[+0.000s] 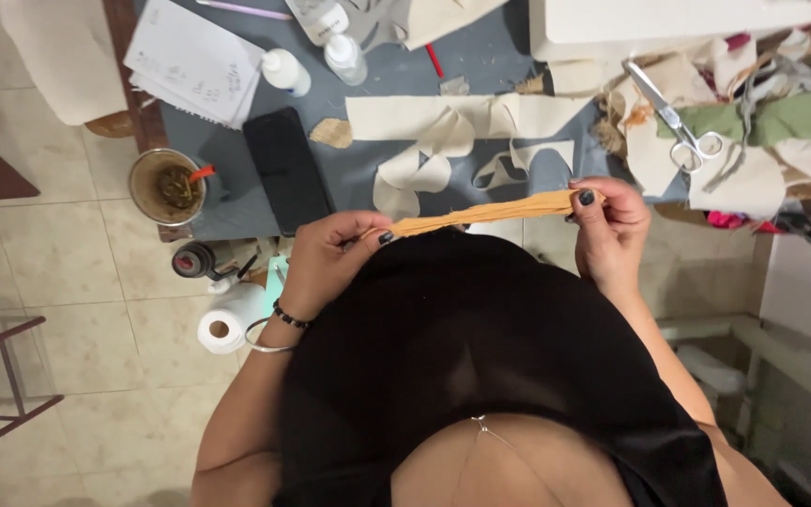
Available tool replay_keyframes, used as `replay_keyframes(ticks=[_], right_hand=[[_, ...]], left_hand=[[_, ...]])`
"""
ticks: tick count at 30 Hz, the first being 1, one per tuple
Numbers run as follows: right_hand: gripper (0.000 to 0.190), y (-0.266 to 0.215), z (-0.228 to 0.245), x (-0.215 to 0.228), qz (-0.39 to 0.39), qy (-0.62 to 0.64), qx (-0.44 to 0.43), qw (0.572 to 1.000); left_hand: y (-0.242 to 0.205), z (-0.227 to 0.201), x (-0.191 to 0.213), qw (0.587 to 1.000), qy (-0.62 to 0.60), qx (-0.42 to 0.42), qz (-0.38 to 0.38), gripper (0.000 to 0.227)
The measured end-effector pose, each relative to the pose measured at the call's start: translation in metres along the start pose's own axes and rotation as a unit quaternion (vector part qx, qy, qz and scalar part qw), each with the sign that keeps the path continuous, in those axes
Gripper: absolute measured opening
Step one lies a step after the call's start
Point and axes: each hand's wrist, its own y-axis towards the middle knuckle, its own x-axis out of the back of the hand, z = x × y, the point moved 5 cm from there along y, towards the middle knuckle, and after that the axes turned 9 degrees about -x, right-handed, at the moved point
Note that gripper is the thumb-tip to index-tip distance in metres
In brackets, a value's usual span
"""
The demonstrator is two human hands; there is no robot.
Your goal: Cutting a strip of fabric and rolling it into a small decorative bundle using fingers and a stick.
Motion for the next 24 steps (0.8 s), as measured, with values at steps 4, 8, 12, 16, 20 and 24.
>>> replay_keyframes(ticks=[4,8,12,16,20,24], right_hand=[[0.011,-0.017,-0.025,0.027,-0.029,0.002,-0.003,1.0],[0.011,-0.028,-0.062,0.059,-0.063,0.042,-0.051,0.996],[0.013,-0.036,-0.083,0.081,-0.113,0.058,-0.075,0.989],[0.013,-0.045,-0.074,0.081,-0.134,0.046,-0.08,0.987],[0.013,-0.048,-0.066,0.08,-0.177,0.06,-0.08,0.979],[0.013,-0.051,-0.076,0.089,-0.181,0.053,-0.084,0.979]], left_hand=[[0.001,0.007,-0.006,0.997,0.066,0.024,0.014,0.013],[0.004,0.011,-0.01,0.997,0.065,0.027,0.011,0.012],[0.02,-0.002,-0.019,0.996,0.065,-0.051,0.024,0.009],[0.018,0.013,-0.026,0.999,0.031,-0.005,0.019,0.013],[0.021,0.018,-0.034,0.999,0.033,0.009,0.035,0.013],[0.025,0.019,-0.031,0.996,0.079,-0.015,0.025,0.015]])
